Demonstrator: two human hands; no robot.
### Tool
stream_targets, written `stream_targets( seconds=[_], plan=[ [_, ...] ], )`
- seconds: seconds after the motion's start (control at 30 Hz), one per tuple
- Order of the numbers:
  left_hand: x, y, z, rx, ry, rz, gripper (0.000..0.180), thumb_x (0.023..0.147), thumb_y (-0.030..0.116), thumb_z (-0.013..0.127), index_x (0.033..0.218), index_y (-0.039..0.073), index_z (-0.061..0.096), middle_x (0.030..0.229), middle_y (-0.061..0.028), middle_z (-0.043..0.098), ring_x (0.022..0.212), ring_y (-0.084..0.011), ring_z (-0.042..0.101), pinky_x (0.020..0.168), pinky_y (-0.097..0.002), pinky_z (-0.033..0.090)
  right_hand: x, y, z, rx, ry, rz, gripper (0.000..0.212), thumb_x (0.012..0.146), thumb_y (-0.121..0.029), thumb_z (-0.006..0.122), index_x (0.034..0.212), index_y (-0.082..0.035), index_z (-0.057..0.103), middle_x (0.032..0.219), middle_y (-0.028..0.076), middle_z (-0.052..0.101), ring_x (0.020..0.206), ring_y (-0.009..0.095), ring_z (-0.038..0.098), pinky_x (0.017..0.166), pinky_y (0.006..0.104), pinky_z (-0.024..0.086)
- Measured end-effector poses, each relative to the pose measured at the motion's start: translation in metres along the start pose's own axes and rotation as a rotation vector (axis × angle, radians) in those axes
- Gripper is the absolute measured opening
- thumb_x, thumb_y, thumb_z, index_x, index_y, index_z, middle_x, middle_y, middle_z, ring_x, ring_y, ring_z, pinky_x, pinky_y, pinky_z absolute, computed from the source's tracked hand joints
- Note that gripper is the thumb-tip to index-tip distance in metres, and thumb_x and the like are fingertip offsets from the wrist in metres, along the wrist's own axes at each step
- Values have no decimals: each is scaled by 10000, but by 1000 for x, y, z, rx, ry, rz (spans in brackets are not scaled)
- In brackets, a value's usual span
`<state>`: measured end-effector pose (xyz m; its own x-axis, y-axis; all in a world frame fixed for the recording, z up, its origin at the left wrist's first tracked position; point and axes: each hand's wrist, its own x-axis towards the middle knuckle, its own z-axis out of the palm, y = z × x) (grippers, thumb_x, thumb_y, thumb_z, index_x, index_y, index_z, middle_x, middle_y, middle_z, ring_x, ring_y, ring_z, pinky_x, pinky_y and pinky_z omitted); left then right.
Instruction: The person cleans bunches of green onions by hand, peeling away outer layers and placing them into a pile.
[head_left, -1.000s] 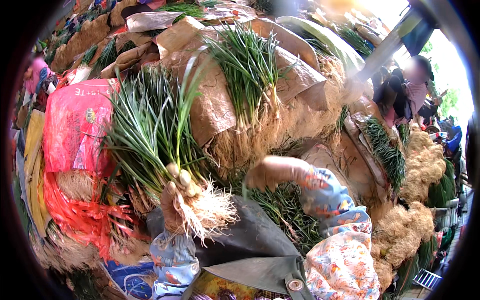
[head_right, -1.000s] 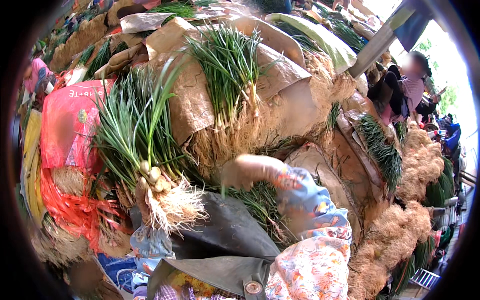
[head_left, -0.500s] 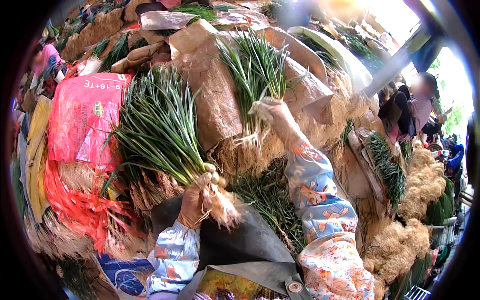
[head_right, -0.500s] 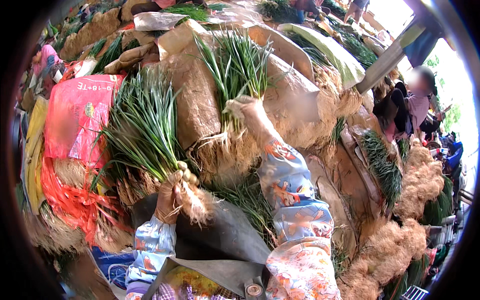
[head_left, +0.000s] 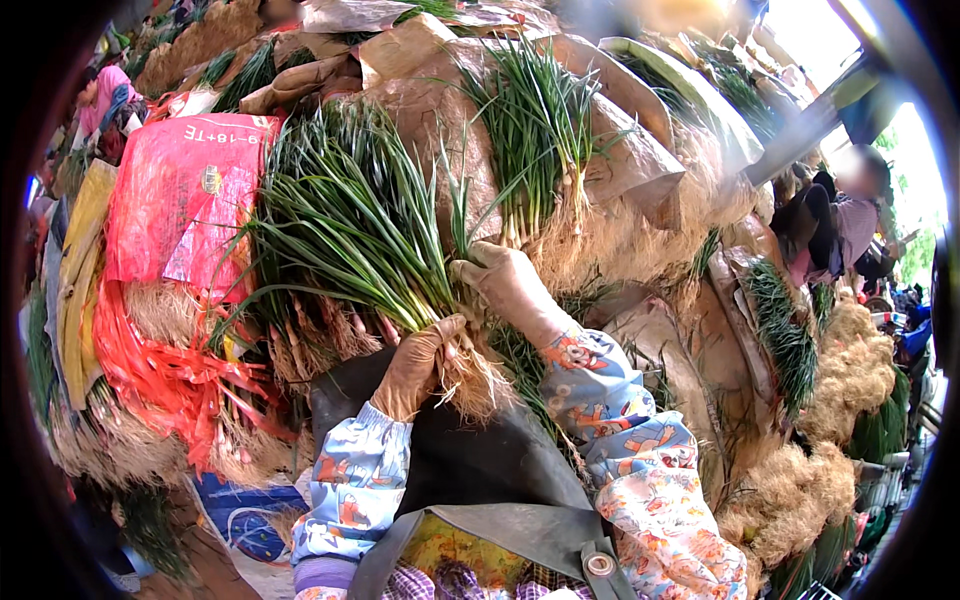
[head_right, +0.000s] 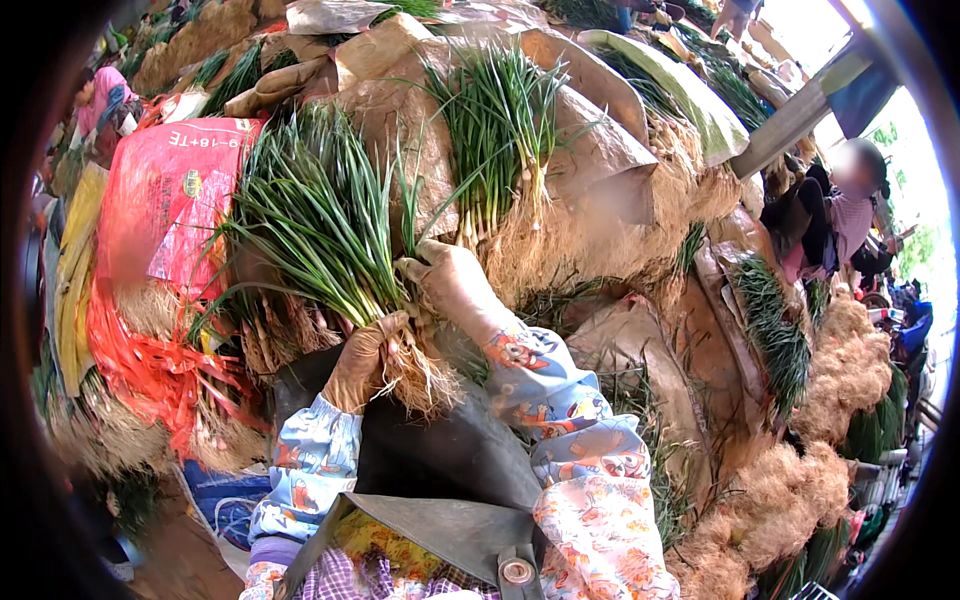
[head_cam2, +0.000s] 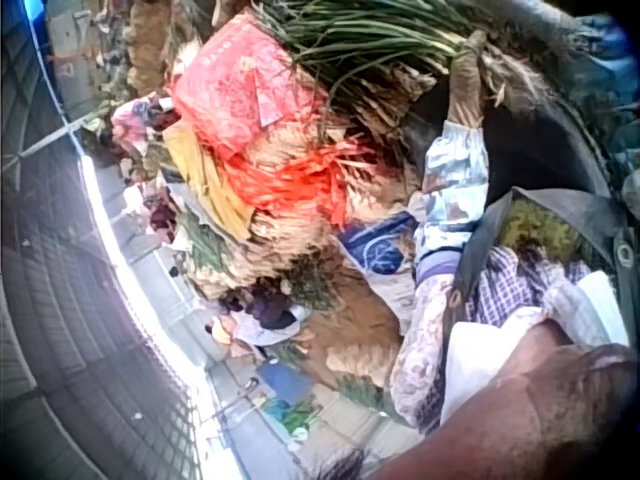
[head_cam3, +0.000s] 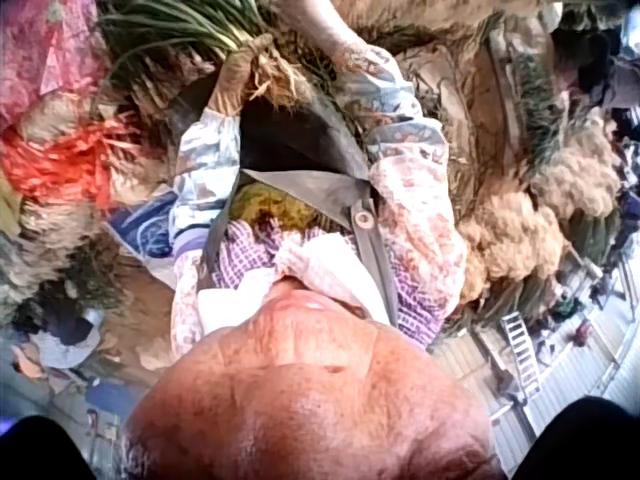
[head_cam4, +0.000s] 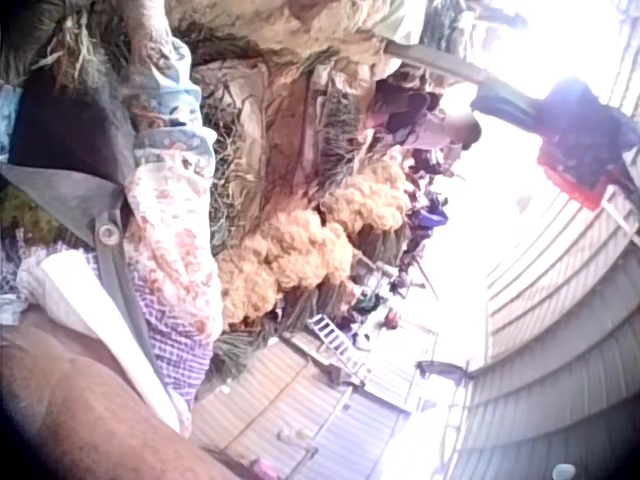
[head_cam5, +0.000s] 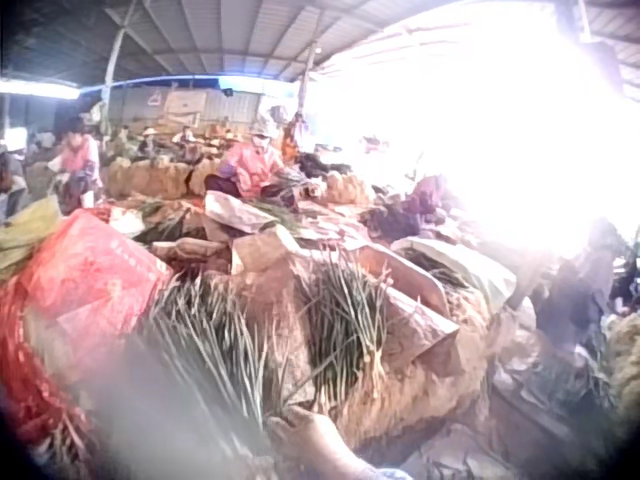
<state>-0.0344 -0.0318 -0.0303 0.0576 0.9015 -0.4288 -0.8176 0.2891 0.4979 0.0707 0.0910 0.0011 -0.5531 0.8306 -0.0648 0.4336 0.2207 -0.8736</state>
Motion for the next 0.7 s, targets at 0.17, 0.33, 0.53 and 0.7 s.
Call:
stream_targets(
  seconds=[0.17,0.33,0.53,0.7],
  plan=[
    [-1,2,1,108,43,-23,207,878,185,539,965,1,577,668,-36,575,475,-86,514,429,-204,454,-9,5,9,-443,178,-175,171,829,-204,591,831,-33,586,658,169,568,571,261,569,566,375,450],
    [-7,1,-6,174,36,153,243,861,137,545,1047,-18,569,895,-72,625,558,-32,533,503,-147,450,7,12,-28,-490,478,-129,222,839,-243,589,710,-67,548,573,77,542,492,170,491,483,295,425],
    [-9,3,3,231,98,-8,188,883,191,530,877,16,600,608,-23,551,482,-87,504,416,-206,431,-24,0,20,-457,302,-200,132,814,-161,595,732,-78,532,562,96,524,519,216,559,496,334,457],
    [-6,5,-3,-16,-67,86,173,852,212,559,872,40,553,739,-48,550,601,-133,531,544,-246,467,-5,23,36,321,342,67,163,837,-165,591,708,-69,562,571,36,534,433,110,424,412,250,396]
  ],
)
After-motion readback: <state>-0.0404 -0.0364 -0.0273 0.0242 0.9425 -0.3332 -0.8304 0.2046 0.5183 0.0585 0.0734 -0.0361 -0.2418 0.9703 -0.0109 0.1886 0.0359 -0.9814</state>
